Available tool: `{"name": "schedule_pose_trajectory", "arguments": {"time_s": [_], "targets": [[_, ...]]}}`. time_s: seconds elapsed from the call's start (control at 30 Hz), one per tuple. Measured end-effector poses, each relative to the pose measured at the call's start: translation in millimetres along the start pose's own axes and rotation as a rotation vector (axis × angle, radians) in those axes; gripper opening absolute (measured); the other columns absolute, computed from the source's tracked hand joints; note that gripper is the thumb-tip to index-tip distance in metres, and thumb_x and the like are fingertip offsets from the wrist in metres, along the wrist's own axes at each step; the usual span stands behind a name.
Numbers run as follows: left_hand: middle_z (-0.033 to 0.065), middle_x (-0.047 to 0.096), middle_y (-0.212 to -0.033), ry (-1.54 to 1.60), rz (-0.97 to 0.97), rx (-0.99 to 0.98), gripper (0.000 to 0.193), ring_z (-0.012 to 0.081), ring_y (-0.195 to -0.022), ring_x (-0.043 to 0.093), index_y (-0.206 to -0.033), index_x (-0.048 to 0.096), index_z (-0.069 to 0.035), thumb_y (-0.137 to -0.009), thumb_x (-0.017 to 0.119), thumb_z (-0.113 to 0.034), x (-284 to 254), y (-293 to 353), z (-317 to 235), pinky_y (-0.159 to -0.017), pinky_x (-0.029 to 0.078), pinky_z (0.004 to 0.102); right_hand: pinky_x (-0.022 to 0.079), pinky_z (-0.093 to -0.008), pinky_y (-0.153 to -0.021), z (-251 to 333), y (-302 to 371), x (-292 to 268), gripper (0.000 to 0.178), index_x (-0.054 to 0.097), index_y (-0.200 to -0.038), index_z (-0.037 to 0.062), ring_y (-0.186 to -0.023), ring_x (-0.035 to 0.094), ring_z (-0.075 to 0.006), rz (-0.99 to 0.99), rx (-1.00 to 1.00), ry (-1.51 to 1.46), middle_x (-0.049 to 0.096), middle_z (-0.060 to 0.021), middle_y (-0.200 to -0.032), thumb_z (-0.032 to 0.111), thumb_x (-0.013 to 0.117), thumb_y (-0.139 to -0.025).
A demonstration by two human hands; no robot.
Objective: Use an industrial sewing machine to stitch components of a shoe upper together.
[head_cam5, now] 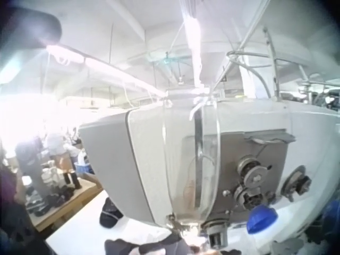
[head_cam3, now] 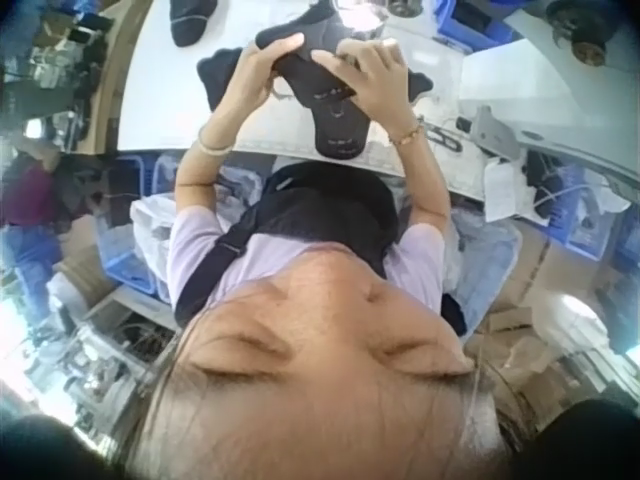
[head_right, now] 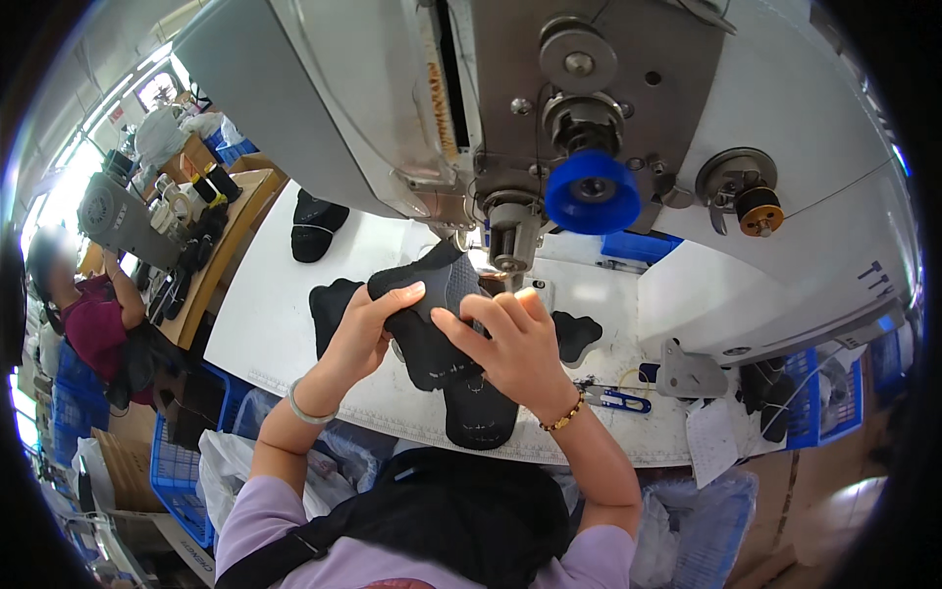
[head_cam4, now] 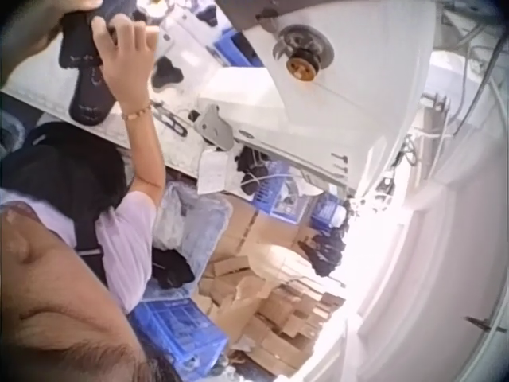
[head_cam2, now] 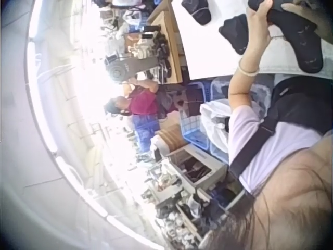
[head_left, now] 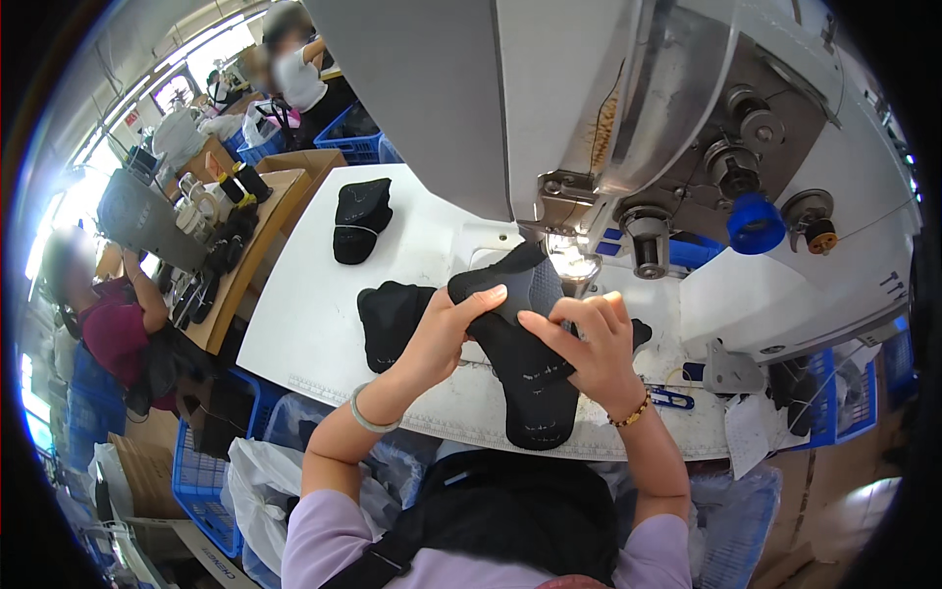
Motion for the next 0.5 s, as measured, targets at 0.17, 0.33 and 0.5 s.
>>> {"name": "schedule_pose_trajectory", "arguments": {"time_s": [0.17, 0.33, 0.5], "targets": [[0.0052, 0.063, -0.090, 0.068, 0.021, 0.050, 0.023, 0.0099, -0.079, 0.062, -0.102, 0.059, 0.001, -0.087, 0.058, -0.016, 10, -22, -15, -0.065, 0.050, 0.0218, 0.036, -0.0301, -0.065, -20, -11, 2, 0.046, 0.066, -0.106, 0.0221, -0.073, 0.047, -0.0143, -0.069, 0.064, -0.003, 0.048, 0.0043, -0.088, 0.020, 0.071, -0.060], [0.0057, 0.061, -0.094, -0.024, 0.113, 0.099, 0.016, 0.0109, -0.085, 0.058, -0.101, 0.058, 0.003, -0.090, 0.054, -0.009, 15, -54, -13, -0.076, 0.046, 0.0247, 0.044, -0.0290, -0.061, -33, 2, 4, 0.042, 0.069, -0.103, 0.0174, -0.077, 0.054, -0.0160, -0.074, 0.128, 0.039, 0.051, -0.0002, -0.089, 0.020, 0.074, -0.062], [0.0069, 0.060, -0.098, 0.021, 0.189, 0.073, 0.018, 0.0116, -0.088, 0.058, -0.105, 0.056, 0.003, -0.090, 0.054, -0.007, 6, -62, -8, -0.079, 0.047, 0.0256, 0.046, -0.0292, -0.061, -31, 5, 10, 0.045, 0.069, -0.105, 0.0157, -0.079, 0.054, -0.0165, -0.041, 0.153, 0.025, 0.051, -0.0012, -0.090, 0.019, 0.075, -0.061]]}}
Point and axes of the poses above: each hand's wrist, its own y-axis away from the middle knuckle, its own x-axis out of the palm, z = x × y, the point moved 5 cm from there along -y, towards the middle knuckle
